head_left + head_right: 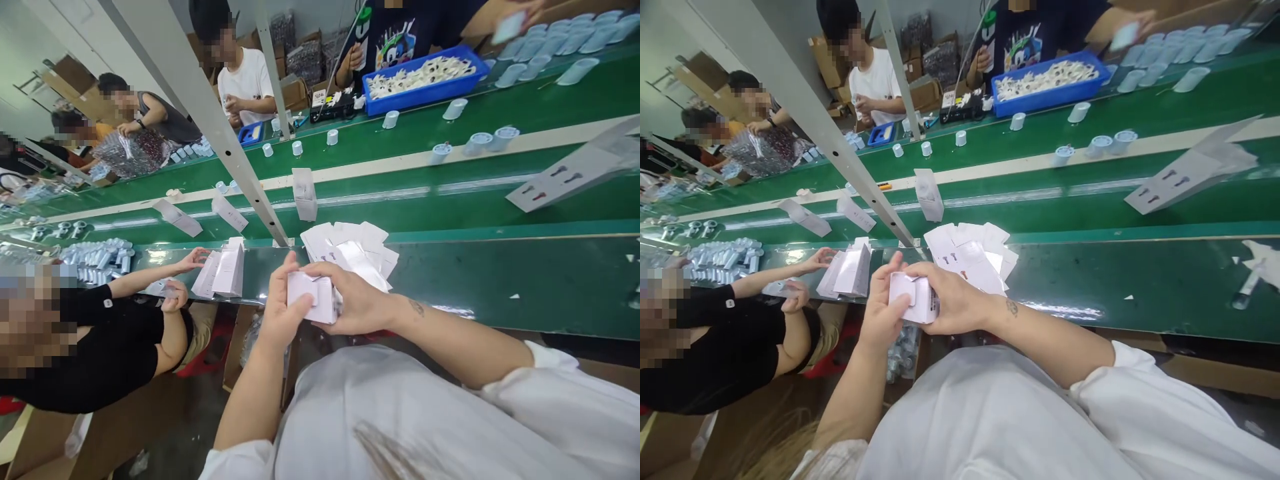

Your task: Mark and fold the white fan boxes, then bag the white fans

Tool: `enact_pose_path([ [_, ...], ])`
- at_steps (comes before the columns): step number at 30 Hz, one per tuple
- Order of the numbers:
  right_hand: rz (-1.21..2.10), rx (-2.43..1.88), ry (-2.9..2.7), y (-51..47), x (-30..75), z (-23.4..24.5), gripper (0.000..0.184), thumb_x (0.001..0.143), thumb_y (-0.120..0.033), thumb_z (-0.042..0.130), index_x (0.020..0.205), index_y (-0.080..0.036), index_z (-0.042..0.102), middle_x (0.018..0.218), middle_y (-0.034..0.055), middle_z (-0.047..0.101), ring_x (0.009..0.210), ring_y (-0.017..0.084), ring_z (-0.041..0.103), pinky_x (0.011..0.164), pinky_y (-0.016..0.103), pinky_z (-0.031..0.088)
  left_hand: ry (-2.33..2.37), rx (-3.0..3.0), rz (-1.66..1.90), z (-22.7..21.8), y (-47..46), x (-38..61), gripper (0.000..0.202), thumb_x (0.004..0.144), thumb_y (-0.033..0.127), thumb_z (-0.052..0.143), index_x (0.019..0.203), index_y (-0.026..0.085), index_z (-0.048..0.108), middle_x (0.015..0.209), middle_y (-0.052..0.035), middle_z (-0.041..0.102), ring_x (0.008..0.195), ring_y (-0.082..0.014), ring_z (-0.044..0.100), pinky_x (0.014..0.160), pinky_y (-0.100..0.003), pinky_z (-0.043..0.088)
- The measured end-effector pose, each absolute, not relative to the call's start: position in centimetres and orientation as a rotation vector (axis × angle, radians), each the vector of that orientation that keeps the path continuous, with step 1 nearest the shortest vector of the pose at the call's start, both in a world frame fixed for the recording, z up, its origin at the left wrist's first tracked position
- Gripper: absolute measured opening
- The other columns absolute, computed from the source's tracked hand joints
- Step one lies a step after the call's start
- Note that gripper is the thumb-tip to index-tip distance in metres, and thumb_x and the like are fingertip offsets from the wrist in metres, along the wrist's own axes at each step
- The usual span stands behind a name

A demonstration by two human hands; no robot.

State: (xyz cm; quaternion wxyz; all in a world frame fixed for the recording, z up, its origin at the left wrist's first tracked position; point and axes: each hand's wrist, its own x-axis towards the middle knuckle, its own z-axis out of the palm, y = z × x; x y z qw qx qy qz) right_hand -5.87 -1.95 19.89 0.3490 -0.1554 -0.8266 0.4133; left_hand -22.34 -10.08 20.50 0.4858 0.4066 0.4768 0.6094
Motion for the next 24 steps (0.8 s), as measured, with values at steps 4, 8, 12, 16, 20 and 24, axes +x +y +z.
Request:
enact_pose_path([
  [4,1.159,-0.358,-2.196,-2.0,-5.7,20.0,0.081,0.066,-0.024,0.075,0.136,-0.023,0.035,0.129,0.0120,0.055,0.110,0.025,0.061,0.088,0.038,0.052,1.181,0.749,1.446,20.3,-9.8,-21.2,0.055,0.067,0.025,0.078,0.118,0.024,0.058,0.130,-0.0086,0.059,0.116,-0.0262,0.059,0.092,-0.037,0.052],
  [8,1.284,-0.363,-2.247,-1.6,-5.7,19.9,0.092,0.065,-0.029,0.078,0.144,-0.025,0.032,0.134,0.0106,0.054,0.115,0.025,0.058,0.093,0.036,0.049,1.259,0.587,1.496,20.6,-10.4,-20.4,0.052,0.062,0.024,0.079,0.109,0.021,0.057,0.119,-0.0084,0.063,0.106,-0.0245,0.063,0.087,-0.037,0.053],
  [12,1.350,-0.263,-2.261,-0.8,-6.1,19.8,0.095,0.063,-0.027,0.079,0.145,-0.027,0.032,0.135,0.0079,0.055,0.115,0.023,0.059,0.093,0.033,0.049,1.292,0.532,1.519,20.7,-10.8,-20.3,0.048,0.061,0.022,0.077,0.104,0.022,0.055,0.123,-0.0084,0.060,0.108,-0.0252,0.061,0.089,-0.039,0.052],
  [16,1.364,-0.167,-2.286,-0.2,-6.6,19.5,0.098,0.063,-0.028,0.080,0.147,-0.025,0.031,0.142,0.0100,0.049,0.124,0.025,0.053,0.100,0.035,0.045,1.271,0.488,1.559,20.5,-11.3,-20.4,0.043,0.062,0.019,0.074,0.100,0.024,0.053,0.126,-0.0054,0.057,0.116,-0.0251,0.057,0.095,-0.041,0.049],
  [20,1.395,-0.127,-2.287,0.2,-7.2,19.3,0.101,0.062,-0.028,0.081,0.148,-0.024,0.029,0.143,0.0115,0.049,0.127,0.025,0.052,0.102,0.037,0.043,1.240,0.440,1.586,20.5,-11.6,-20.5,0.044,0.063,0.015,0.072,0.102,0.025,0.053,0.125,-0.0041,0.057,0.120,-0.0252,0.055,0.097,-0.040,0.048],
  [24,1.387,0.002,-2.267,0.3,-8.4,19.4,0.099,0.069,-0.027,0.078,0.150,-0.025,0.022,0.146,0.0131,0.044,0.134,0.025,0.044,0.107,0.040,0.040,1.209,0.483,1.593,20.5,-11.4,-21.5,0.055,0.070,0.025,0.073,0.119,0.029,0.050,0.130,-0.0048,0.055,0.121,-0.0244,0.054,0.099,-0.038,0.047],
])
